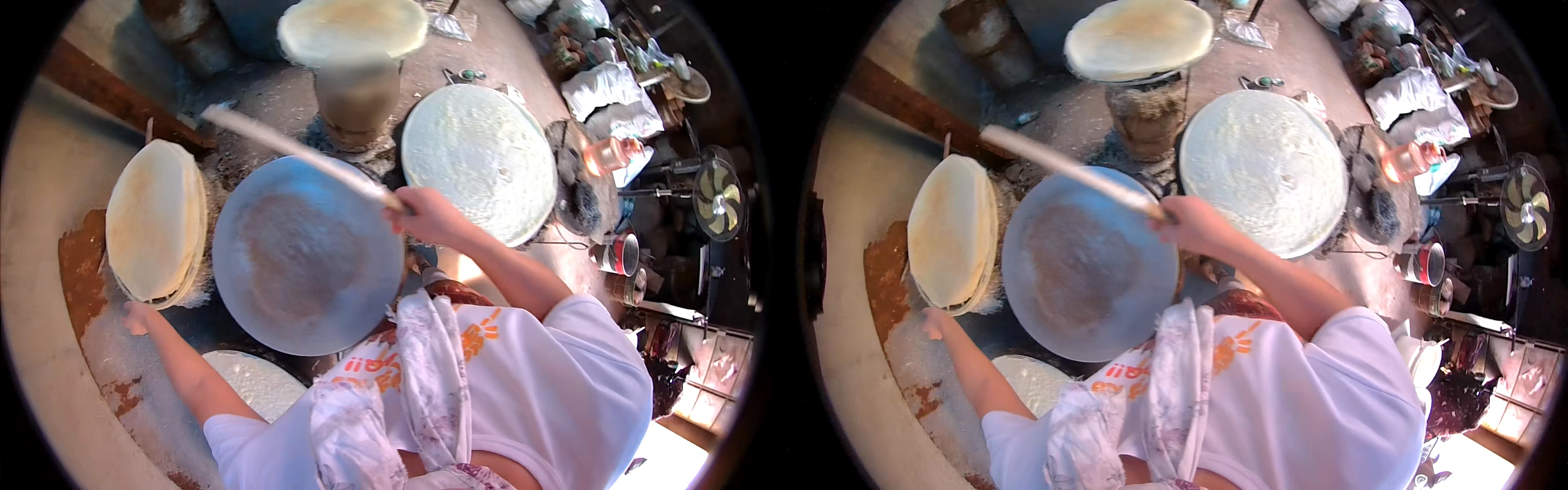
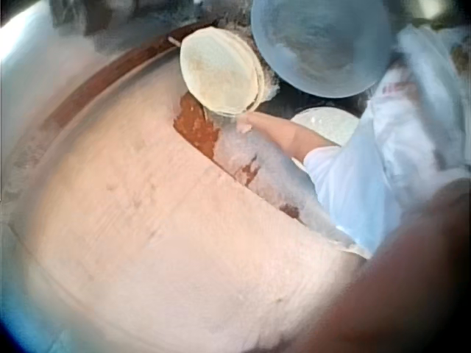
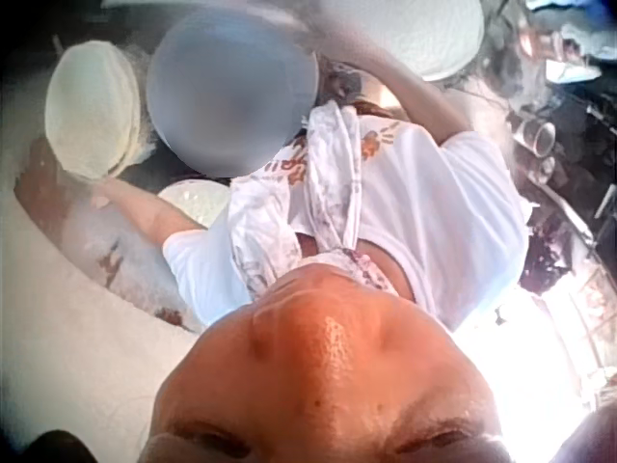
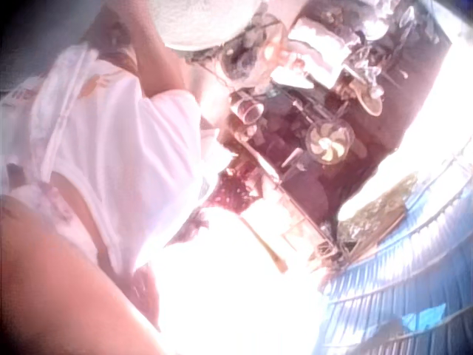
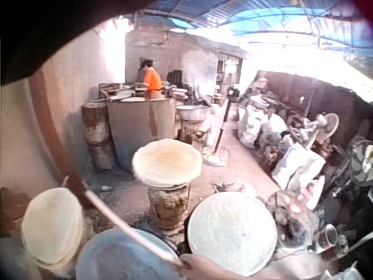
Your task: The person prepares thin spring roll wrappers by spreading batter onto multiple hot plates with a ladle and a wooden stick, then peeling off the cooked wrappers by hand and cleaning the plates with a cloth.
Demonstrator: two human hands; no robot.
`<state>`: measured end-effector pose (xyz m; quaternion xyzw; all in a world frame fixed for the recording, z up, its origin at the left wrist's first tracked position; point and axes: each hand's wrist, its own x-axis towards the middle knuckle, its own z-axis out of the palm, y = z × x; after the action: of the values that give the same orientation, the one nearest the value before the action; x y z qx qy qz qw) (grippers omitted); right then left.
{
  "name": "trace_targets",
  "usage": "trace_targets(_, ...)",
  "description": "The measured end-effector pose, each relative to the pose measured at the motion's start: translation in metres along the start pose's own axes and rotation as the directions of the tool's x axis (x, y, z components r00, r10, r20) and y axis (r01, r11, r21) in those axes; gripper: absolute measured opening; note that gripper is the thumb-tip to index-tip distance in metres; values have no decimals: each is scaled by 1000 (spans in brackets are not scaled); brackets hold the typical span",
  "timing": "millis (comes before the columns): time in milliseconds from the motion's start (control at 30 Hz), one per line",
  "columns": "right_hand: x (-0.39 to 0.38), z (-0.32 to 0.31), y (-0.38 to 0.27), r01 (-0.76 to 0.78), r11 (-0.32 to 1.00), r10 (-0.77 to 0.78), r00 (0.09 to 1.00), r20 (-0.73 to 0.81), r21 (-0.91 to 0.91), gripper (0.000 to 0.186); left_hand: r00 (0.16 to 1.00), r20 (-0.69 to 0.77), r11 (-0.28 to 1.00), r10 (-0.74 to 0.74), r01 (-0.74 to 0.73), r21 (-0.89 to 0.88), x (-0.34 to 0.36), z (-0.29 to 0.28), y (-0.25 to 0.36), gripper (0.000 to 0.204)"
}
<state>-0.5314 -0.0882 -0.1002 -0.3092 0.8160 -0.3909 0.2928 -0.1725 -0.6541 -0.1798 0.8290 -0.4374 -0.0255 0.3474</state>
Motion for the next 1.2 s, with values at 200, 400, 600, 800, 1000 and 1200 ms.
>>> trace_targets(200, -9, -70, 55, -46, 999, 47, 998, -30, 10, 23, 725, 246, 650, 644, -347, -676, -203, -144, 41, 38)
trace_targets(400, 11, -201, 142, 99, 961, -162, 959, -232, -258, 30, 229, 14, 216, 973, -898, -383, -409, -304, -43, 39)
trace_targets(600, -36, -104, 132, 424, 902, -374, 865, 335, -87, 19, 689, 447, 816, 571, -413, -405, -530, -385, -171, 41)
trace_targets(800, -225, 22, 81, 654, 690, -536, 174, 826, 309, 30, 876, 454, 980, 162, -88, -179, -656, -522, -323, 45)
trace_targets(1000, -445, 82, 109, 441, 698, -413, -395, 821, 564, 30, 703, 281, 724, -654, 689, -40, -840, -652, -465, 54)
trace_targets(1200, -561, 108, 154, 580, 635, -235, -485, 842, 511, 22, 481, -620, 433, -620, 869, 241, -964, -758, -707, 63)
